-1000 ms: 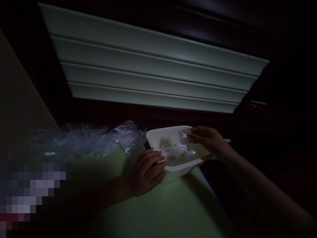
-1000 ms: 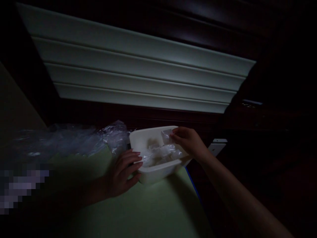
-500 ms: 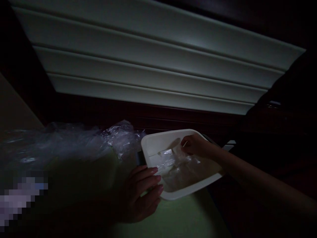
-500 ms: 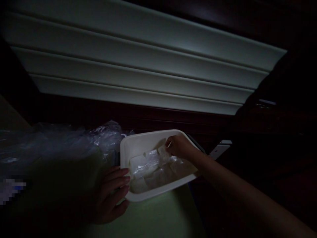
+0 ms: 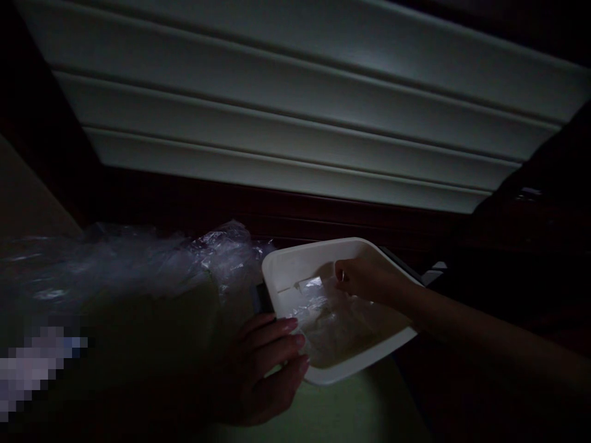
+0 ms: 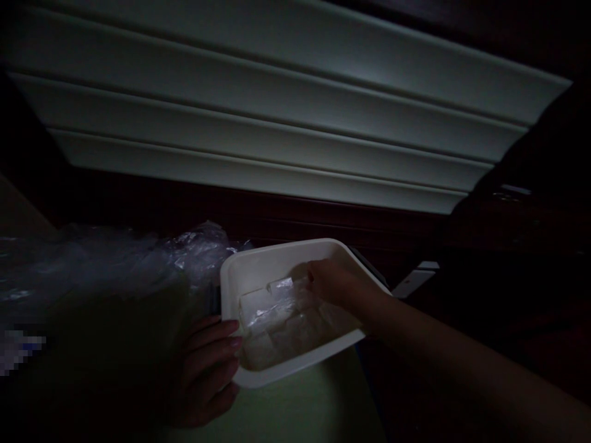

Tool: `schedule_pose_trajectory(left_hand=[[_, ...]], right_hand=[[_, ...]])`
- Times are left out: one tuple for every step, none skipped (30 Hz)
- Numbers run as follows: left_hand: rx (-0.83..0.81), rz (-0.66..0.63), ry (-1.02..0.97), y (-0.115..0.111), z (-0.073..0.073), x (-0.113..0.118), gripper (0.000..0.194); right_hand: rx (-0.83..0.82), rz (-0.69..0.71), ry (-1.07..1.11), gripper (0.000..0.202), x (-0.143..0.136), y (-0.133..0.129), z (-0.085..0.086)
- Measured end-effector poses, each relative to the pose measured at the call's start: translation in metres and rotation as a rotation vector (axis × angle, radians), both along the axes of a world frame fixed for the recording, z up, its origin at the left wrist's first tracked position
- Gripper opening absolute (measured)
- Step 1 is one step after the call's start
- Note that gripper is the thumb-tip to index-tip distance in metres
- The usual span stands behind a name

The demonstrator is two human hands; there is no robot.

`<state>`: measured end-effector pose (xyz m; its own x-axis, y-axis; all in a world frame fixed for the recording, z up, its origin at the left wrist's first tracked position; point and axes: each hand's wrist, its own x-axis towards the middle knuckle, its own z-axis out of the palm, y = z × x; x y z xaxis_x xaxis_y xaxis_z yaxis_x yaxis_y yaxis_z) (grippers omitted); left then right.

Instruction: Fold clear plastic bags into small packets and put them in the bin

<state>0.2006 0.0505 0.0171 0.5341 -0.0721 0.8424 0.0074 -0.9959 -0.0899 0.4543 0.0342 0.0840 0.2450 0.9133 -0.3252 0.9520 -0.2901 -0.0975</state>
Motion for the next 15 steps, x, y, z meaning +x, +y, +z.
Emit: schedule_pose_trajectory(left_hand=[[0.006,-0.004,0.009,0.0,0.0,-0.001,0.019],[0.012,-0.01,0.012,0.001,0.0,-0.002,0.02],[0.012,-0.011,0.012,0.001,0.0,-0.002,0.022],[0.013,-0.01,0.013,0.001,-0.001,-0.002,0.022],[0.014,-0.008,0.007,0.001,0.0,-0.002,0.022],[0.017,-0.004,0.003,0.001,0.0,-0.002,0.021],[0.02,0.0,0.0,0.0,0.0,-0.001,0.02],[0.02,0.002,-0.009,0.0,0.001,0.0,0.019],[0.022,0.0,-0.017,0.0,0.001,0.0,0.018],[0.023,-0.005,-0.025,-0.001,0.001,0.001,0.018],[0.019,-0.005,-0.039,-0.001,0.001,0.002,0.017],[0.015,-0.007,-0.052,-0.001,0.0,0.003,0.017],[0.011,-0.01,-0.071,-0.001,-0.001,0.003,0.016],[0.007,-0.016,-0.082,-0.001,-0.002,0.004,0.016],[0.002,-0.021,-0.09,-0.001,-0.004,0.004,0.016]], right_hand=[[0.0,0.03,-0.02,0.026,0.0,-0.001,0.001],[0.003,0.056,-0.04,0.024,0.0,-0.001,0.003],[0.009,0.079,-0.06,0.022,0.0,-0.002,0.004],[0.019,0.098,-0.077,0.018,0.0,-0.003,0.006],[0.029,0.117,-0.091,0.014,0.0,-0.003,0.007],[0.038,0.137,-0.099,0.012,0.0,-0.004,0.008],[0.045,0.158,-0.102,0.012,-0.001,-0.004,0.009],[0.05,0.179,-0.101,0.013,-0.002,-0.004,0.01],[0.051,0.2,-0.097,0.015,-0.003,-0.004,0.01],[0.048,0.22,-0.092,0.016,-0.004,-0.003,0.009],[0.041,0.239,-0.085,0.016,-0.006,-0.003,0.008],[0.033,0.258,-0.077,0.016,-0.007,-0.002,0.007],[0.024,0.277,-0.069,0.016,-0.009,-0.001,0.006],[0.016,0.294,-0.063,0.016,-0.01,0.0,0.005],[0.011,0.309,-0.058,0.016,-0.01,0.001,0.004]])
